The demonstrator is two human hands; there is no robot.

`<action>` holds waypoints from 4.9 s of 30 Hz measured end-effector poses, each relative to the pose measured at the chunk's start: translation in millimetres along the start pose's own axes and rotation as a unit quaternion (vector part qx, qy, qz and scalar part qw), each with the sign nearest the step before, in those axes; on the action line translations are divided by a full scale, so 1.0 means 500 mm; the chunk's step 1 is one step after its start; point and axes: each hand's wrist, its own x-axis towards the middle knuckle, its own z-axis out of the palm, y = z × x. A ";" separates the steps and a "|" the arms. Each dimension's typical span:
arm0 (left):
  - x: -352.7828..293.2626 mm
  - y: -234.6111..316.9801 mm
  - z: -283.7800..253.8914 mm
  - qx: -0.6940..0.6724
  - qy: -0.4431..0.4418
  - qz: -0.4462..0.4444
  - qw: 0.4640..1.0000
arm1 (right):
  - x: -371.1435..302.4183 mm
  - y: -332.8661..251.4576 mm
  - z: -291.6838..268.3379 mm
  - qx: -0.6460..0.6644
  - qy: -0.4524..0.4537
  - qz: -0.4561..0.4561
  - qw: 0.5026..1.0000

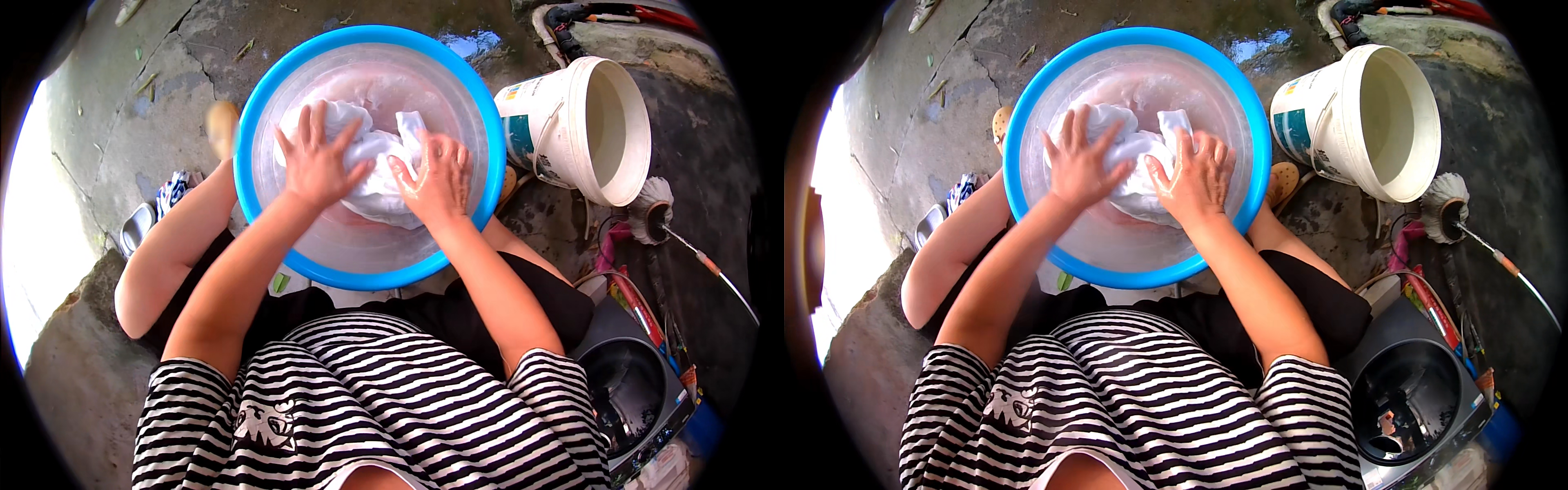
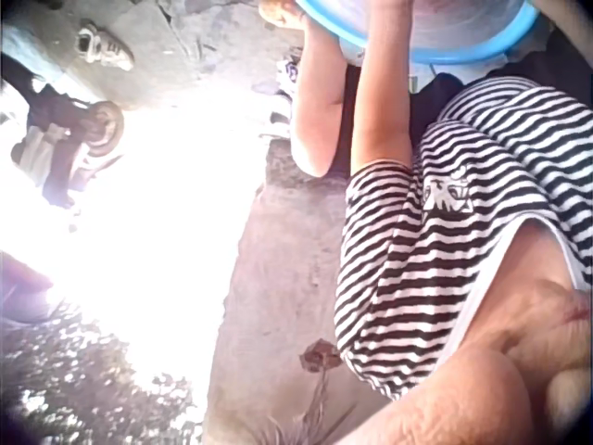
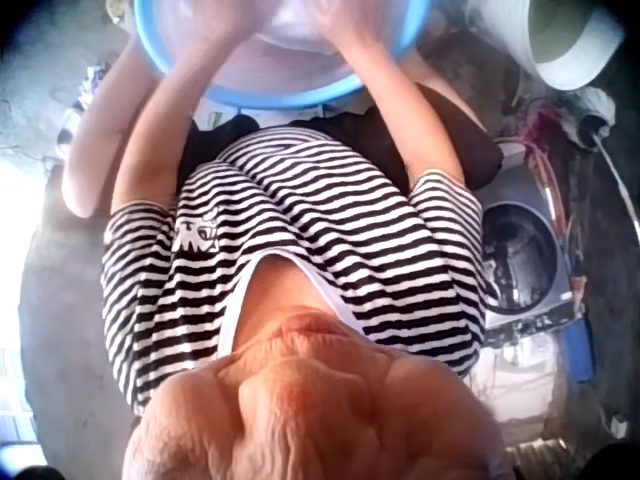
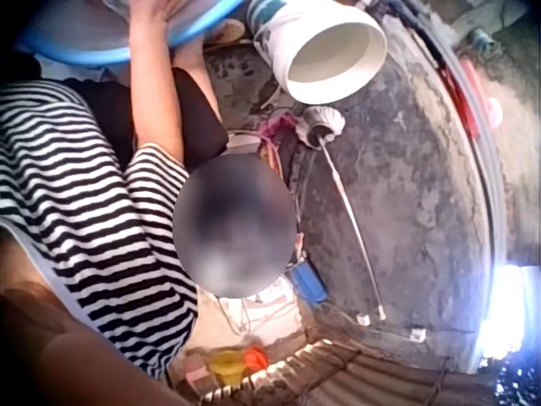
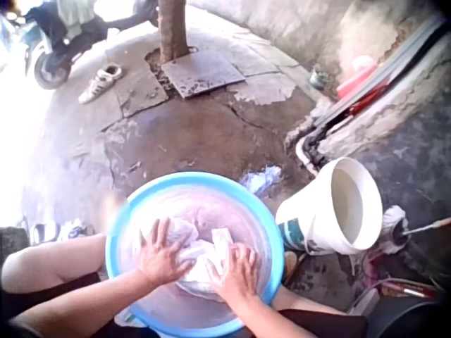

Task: The person washes white clothes by hand in a blue basin filled with soapy water. They scrub various sections of the fabric against themselves and periodically lift the items to check them.

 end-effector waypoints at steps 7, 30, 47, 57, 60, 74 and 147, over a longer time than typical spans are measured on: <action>-0.043 -0.023 0.163 0.111 -0.097 0.027 0.989 | 0.008 -0.011 0.161 -0.084 -0.037 0.022 0.996; -0.075 0.036 -0.058 -0.135 -0.336 -0.078 0.929 | 0.153 0.080 0.128 0.207 -0.049 0.276 0.937; 0.066 0.064 0.061 -0.963 -0.023 -0.185 0.192 | 0.092 -0.036 -0.004 0.586 0.029 0.198 0.785; 0.063 0.121 0.182 -0.931 0.029 -0.343 0.118 | 0.111 -0.120 0.073 0.140 0.077 0.126 0.979; 0.068 0.145 0.143 -0.917 -0.024 -0.386 0.101 | 0.154 -0.072 0.066 -0.035 0.052 0.163 0.985; 0.039 0.101 0.098 -0.917 -0.117 -0.360 0.125 | 0.113 -0.088 0.058 -0.060 0.048 0.210 0.975; 0.046 -0.022 0.170 -0.789 0.003 -0.588 0.177 | 0.203 -0.034 0.197 -0.158 0.024 0.313 0.936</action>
